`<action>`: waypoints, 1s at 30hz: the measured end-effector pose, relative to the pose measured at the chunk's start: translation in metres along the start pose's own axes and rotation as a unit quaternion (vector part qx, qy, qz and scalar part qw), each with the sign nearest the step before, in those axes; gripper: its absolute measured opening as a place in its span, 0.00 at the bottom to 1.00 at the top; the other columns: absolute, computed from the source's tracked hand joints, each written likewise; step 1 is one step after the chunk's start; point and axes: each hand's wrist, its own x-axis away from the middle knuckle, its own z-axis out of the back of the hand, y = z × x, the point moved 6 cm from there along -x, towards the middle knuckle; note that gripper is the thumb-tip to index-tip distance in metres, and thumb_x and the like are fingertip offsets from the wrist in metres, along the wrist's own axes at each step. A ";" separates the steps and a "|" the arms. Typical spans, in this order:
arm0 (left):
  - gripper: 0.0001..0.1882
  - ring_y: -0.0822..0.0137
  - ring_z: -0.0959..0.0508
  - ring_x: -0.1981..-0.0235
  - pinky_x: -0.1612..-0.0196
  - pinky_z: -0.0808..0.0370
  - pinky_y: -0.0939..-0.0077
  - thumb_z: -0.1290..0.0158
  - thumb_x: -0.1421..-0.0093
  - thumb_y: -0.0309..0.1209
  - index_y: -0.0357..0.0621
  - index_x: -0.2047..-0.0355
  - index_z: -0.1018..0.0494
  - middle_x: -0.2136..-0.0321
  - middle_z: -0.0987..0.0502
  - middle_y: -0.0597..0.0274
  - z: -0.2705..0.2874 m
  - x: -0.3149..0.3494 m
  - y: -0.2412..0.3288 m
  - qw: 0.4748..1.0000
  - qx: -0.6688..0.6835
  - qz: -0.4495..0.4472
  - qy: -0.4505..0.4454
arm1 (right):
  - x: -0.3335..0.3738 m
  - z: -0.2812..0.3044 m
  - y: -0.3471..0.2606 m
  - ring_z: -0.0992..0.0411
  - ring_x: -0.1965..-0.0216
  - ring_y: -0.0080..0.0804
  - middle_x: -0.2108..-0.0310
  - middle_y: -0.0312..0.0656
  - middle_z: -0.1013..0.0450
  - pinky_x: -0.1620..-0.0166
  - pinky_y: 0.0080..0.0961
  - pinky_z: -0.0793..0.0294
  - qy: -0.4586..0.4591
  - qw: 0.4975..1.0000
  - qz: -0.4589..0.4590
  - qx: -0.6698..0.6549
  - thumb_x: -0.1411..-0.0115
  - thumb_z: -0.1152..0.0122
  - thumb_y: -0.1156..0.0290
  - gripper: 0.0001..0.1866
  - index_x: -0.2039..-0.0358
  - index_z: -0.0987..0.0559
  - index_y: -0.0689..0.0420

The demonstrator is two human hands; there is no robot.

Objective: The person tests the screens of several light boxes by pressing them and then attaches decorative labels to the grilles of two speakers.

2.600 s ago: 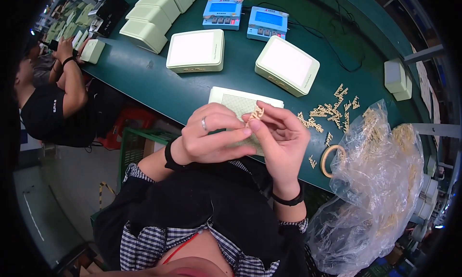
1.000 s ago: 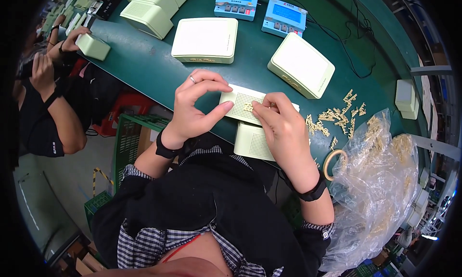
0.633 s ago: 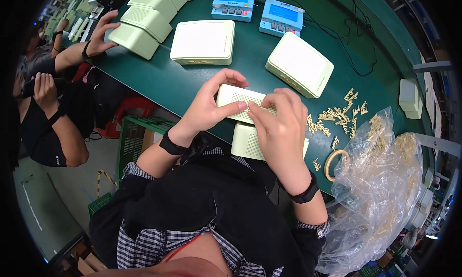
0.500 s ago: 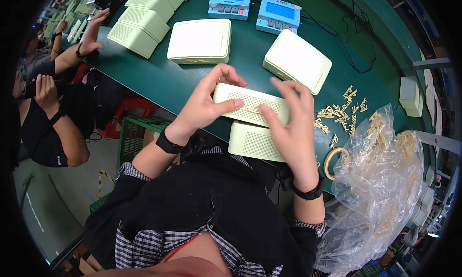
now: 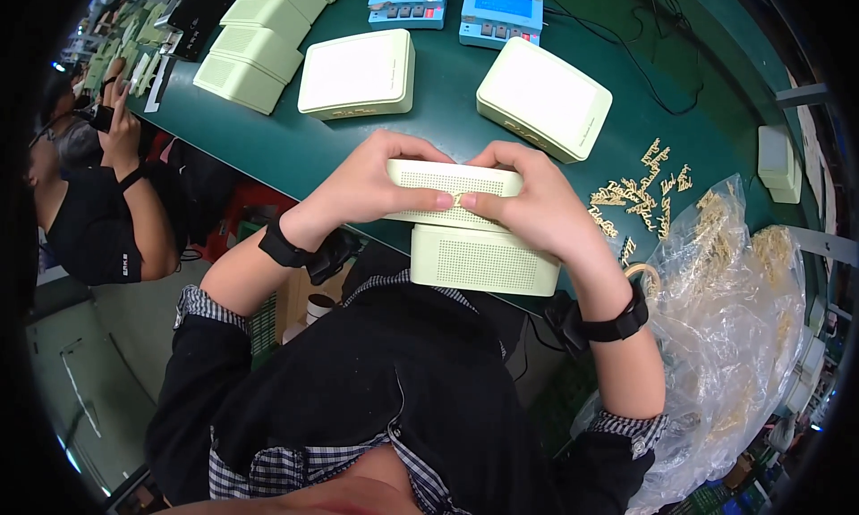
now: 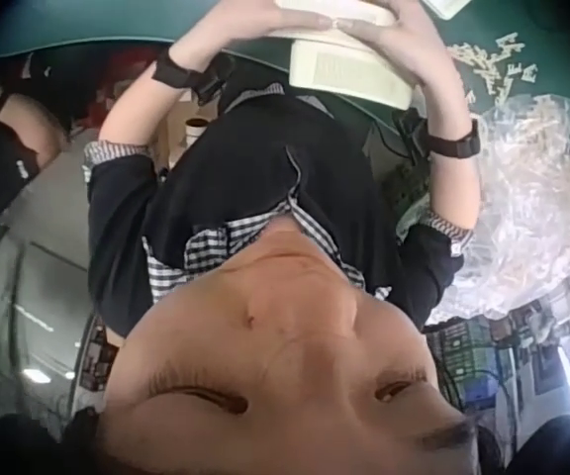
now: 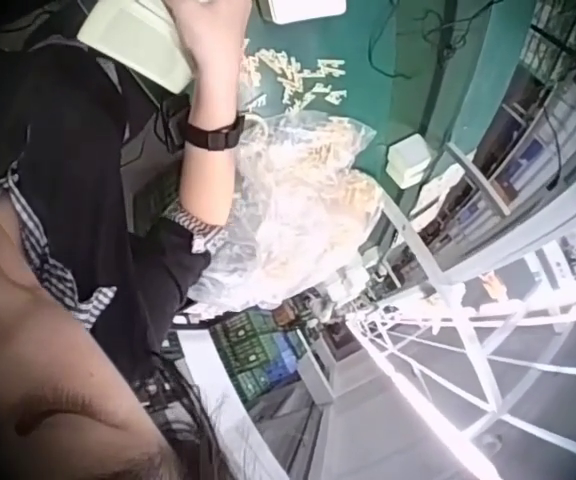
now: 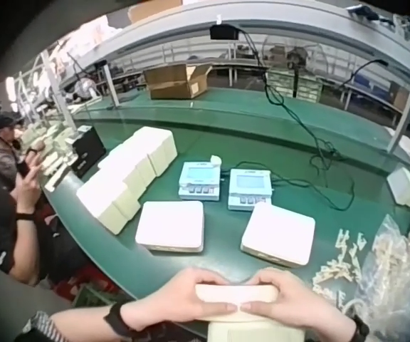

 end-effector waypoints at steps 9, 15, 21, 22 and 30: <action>0.21 0.70 0.20 0.62 0.55 0.24 0.76 0.31 0.50 0.34 0.35 0.58 0.21 0.64 0.19 0.58 -0.003 -0.003 -0.004 0.998 -0.043 0.022 -0.040 | 0.004 0.000 0.004 0.28 0.57 0.22 0.61 0.38 0.25 0.52 0.22 0.28 0.002 0.999 0.017 -0.048 0.45 0.32 0.72 0.15 0.58 0.23 0.61; 0.23 0.70 0.22 0.57 0.51 0.27 0.75 0.33 0.47 0.37 0.36 0.55 0.22 0.60 0.19 0.56 -0.002 -0.002 -0.009 0.996 0.045 0.008 -0.079 | 0.003 0.003 0.014 0.27 0.55 0.27 0.57 0.39 0.24 0.49 0.24 0.28 0.000 0.997 0.076 -0.015 0.44 0.32 0.70 0.20 0.51 0.23 0.59; 0.28 0.67 0.24 0.51 0.46 0.29 0.72 0.34 0.48 0.34 0.37 0.48 0.26 0.53 0.22 0.57 0.002 0.011 -0.012 0.995 0.089 -0.010 -0.040 | 0.028 0.026 0.013 0.27 0.51 0.30 0.50 0.41 0.26 0.48 0.26 0.27 0.121 0.981 0.153 0.021 0.43 0.34 0.72 0.20 0.49 0.23 0.59; 0.29 0.66 0.26 0.48 0.44 0.30 0.69 0.34 0.48 0.32 0.38 0.46 0.28 0.51 0.23 0.58 0.010 0.014 -0.012 0.991 0.123 -0.050 -0.009 | 0.039 0.043 0.021 0.27 0.51 0.30 0.49 0.42 0.26 0.48 0.26 0.27 0.166 0.975 0.143 -0.041 0.44 0.33 0.73 0.20 0.50 0.23 0.59; 0.26 0.65 0.27 0.45 0.40 0.34 0.59 0.35 0.48 0.28 0.41 0.48 0.28 0.49 0.24 0.60 0.058 0.056 -0.042 0.971 0.000 -0.034 0.236 | 0.115 0.067 0.093 0.29 0.65 0.29 0.57 0.38 0.25 0.62 0.25 0.28 0.373 0.908 0.000 0.190 0.45 0.34 0.77 0.18 0.53 0.21 0.56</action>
